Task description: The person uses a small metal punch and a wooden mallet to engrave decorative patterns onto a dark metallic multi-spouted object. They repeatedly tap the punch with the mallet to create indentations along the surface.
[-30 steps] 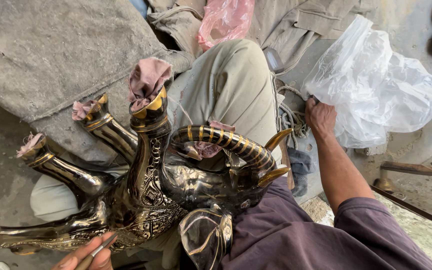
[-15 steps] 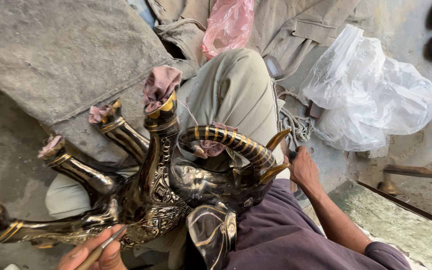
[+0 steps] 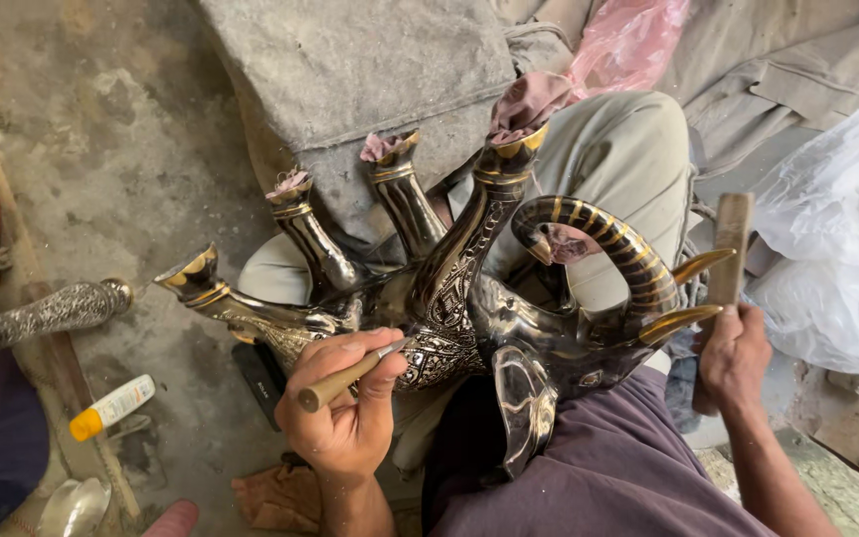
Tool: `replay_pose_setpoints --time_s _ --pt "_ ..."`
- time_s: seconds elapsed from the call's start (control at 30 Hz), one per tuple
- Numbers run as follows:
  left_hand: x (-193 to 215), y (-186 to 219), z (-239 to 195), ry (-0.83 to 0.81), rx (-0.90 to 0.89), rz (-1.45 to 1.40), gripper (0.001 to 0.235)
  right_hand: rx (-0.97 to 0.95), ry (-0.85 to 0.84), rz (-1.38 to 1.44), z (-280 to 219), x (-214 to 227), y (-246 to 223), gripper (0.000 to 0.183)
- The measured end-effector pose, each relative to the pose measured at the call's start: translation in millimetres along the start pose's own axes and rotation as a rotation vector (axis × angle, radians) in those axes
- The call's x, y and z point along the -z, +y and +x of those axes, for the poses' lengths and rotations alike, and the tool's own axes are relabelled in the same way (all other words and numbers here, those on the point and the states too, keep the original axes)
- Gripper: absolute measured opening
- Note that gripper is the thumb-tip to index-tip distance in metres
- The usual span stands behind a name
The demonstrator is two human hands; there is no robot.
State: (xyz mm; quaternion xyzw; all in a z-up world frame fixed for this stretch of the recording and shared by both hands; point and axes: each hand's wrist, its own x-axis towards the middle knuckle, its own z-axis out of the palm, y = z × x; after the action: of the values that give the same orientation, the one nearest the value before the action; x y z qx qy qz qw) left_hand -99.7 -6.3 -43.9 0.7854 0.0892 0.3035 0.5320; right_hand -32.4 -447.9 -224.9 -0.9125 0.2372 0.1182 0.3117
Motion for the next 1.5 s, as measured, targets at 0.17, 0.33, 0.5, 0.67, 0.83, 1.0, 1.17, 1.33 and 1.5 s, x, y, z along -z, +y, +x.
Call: replay_pose_setpoints --time_s 0.17,0.33,0.5,0.67,0.83,1.0,1.17,1.33,1.5 --pt "5 -5 -10 0.015 0.015 0.008 0.035 -0.055 0.054 0.183 22 37 8 0.046" --pt "1 -5 -5 -0.004 0.009 0.025 0.034 0.033 0.261 0.0 99 77 49 0.057" --pt "5 -3 -7 -0.004 -0.01 0.045 0.034 -0.401 -0.142 0.399 203 92 53 0.034" --pt "8 -4 -15 0.041 0.041 0.012 0.036 -0.323 -0.028 0.573 200 91 39 0.024" --pt "16 -14 -24 0.028 0.067 -0.01 0.037 -0.072 0.099 0.493 153 111 -5 0.026" --pt "3 -22 -39 0.061 0.232 -0.104 0.039 -0.061 0.269 0.281 89 161 -42 0.031" --pt "5 -33 -46 0.052 0.17 -0.09 0.044 -0.11 0.231 0.118 41 173 -75 0.036" --pt "-1 -33 -40 0.047 0.136 -0.065 0.041 -0.114 0.295 -0.059 27 187 -51 0.042" --pt "5 -25 -13 -0.016 0.0 0.034 0.038 -0.179 0.241 -0.082 38 166 -12 0.038"
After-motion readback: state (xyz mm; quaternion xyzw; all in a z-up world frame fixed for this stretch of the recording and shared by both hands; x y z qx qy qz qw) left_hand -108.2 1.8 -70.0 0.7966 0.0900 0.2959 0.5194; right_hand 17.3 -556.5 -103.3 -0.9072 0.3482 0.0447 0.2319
